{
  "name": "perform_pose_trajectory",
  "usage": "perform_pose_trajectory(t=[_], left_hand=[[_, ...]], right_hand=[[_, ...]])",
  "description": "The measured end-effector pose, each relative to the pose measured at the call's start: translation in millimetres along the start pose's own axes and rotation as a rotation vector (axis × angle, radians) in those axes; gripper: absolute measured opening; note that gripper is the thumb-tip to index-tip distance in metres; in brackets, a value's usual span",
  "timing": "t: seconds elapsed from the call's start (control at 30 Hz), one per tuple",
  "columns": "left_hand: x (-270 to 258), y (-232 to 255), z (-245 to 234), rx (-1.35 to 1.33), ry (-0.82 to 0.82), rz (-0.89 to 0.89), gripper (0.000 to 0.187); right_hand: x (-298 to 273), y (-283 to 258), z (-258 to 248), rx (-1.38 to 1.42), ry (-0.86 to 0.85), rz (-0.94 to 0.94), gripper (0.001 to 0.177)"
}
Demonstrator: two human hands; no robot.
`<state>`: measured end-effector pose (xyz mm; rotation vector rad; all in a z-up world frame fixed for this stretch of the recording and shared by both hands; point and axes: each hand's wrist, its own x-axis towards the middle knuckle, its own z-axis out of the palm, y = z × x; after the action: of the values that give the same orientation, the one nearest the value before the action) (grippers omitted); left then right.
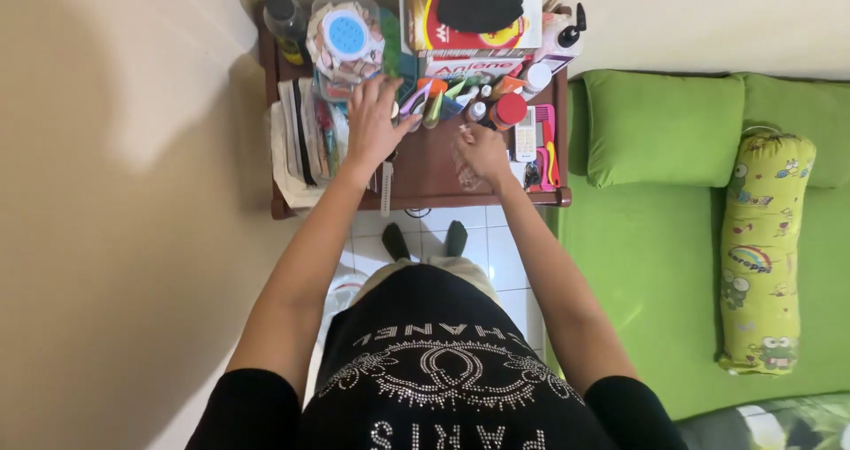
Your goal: The person wipes a wooden shelf with a cloth, then picks up and wipes several small items including a plastic container, a small orange bottle, and a red-capped bottle. The person places the items back on the shelf after wiping them.
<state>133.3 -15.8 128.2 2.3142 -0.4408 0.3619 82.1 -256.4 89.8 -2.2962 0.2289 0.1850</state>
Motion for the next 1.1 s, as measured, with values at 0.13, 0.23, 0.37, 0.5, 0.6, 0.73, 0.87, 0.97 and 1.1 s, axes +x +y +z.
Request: perform_pose_trajectory(t=[0.13, 0.23, 0.37, 0.5, 0.6, 0.73, 0.87, 0.97, 1.1], left_hand=[[9, -10, 16, 0.194, -0.214, -0.032, 0.049], [13, -16, 25, 0.287, -0.222, 0.031, 0.035], [14, -21, 25, 0.318, -0.291, -0.005, 0.035], [13, -17, 17, 0.295, -0.328, -0.018, 0.033], [18, -18, 14, 0.306, -0.313, 0.016, 0.036], [15, -20, 15, 0.297, -0.329, 0.002, 0.035], [16, -34, 27, 0.346, -0.339, 0.043, 0.038], [14, -21, 17, 0.316, -0.349, 0.001, 0.038], [16, -22, 14, 0.290, -0.333, 0.000, 0.036]], right_hand=[[14, 24, 51, -0.358, -0.197, -0.016, 0.041], [17, 15, 70, -0.399, -0.287, 0.063, 0.048], [10, -6, 89, -0.336, -0.174, -0.095, 0.061], [17, -24, 85, -0.329, -0.198, -0.025, 0.062], [25, -14, 86, -0.373, -0.238, 0.007, 0.042], [23, -14, 69, -0.308, -0.225, 0.206, 0.055], [32, -18, 76, -0.270, -0.220, 0.119, 0.057], [36, -12, 92, -0.238, -0.233, 0.137, 0.052], [37, -13, 91, -0.206, -0.228, 0.198, 0.052]])
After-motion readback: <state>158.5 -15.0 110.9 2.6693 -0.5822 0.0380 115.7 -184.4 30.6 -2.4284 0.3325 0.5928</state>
